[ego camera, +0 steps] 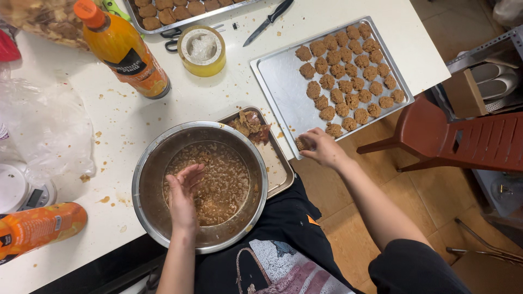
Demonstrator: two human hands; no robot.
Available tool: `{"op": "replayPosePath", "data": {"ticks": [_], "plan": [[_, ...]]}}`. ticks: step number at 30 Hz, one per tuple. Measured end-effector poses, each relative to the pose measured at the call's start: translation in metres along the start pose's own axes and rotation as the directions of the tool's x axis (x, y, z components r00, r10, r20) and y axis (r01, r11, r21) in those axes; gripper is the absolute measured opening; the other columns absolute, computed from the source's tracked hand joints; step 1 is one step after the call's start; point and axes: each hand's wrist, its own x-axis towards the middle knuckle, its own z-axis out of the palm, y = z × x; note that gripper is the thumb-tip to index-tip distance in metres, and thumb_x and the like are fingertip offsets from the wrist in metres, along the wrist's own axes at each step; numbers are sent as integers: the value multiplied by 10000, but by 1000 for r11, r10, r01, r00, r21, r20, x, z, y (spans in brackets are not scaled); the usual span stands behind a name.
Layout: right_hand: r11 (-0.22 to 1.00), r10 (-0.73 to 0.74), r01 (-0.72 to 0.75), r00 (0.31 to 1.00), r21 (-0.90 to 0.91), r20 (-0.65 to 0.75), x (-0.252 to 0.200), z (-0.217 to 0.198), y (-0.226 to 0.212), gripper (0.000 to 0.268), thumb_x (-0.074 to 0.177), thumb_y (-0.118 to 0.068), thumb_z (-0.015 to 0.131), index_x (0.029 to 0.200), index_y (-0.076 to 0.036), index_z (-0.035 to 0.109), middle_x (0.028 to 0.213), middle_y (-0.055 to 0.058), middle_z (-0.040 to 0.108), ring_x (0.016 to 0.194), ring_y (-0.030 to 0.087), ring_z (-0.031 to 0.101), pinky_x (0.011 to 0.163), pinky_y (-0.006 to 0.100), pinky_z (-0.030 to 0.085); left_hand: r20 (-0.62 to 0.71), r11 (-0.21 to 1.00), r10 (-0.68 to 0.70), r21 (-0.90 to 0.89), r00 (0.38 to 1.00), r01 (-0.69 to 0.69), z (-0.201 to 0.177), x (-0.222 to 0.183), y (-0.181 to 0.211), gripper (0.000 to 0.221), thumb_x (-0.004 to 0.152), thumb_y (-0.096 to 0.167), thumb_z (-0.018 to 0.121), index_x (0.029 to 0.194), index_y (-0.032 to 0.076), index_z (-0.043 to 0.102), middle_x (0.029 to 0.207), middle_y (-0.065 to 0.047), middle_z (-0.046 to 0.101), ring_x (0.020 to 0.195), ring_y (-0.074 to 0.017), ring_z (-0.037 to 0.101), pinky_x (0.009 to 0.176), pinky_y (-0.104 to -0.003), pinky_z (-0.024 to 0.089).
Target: The person pours liquid from a bottle into a bowl of ingredients and mixes them by hand. They then form the mixture into small balls and place them onto a baking tray.
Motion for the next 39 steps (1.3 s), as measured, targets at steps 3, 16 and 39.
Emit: {"op": "replayPosePath", "data": {"ticks": [3,16,39], "plan": [[997,-49,45,997,-64,-66,2,7,5,463,823,-260,793,1250,-109,701,1233,123,626,1125,303,639,983,400,520,2,1000,6,-6,1000,-6,1,0,0,775,1045,633,157,1290,52,607,1318,-138,672,1240,-260,608,1062,-417,431],[962,-21,-5,995,-274,-93,6,-1,16,305,865,-231,744,1169,-221,765,1230,68,654,1165,291,600,1016,413,508,-22,1000,-1,-13,1000,0,0,1,-4,762,1043,635,186,1282,56,621,1294,-121,693,1226,-247,630,1032,-412,461],[868,-493,466,850,172,187,30,87,-225,463,872,-305,790,1236,-37,689,1336,174,583,1251,355,527,1034,472,440,-363,969,240,151,900,-197,-16,9,-8,511,1096,392,287,1335,51,584,1393,-129,585,1364,-266,509,1158,-403,369]]}}
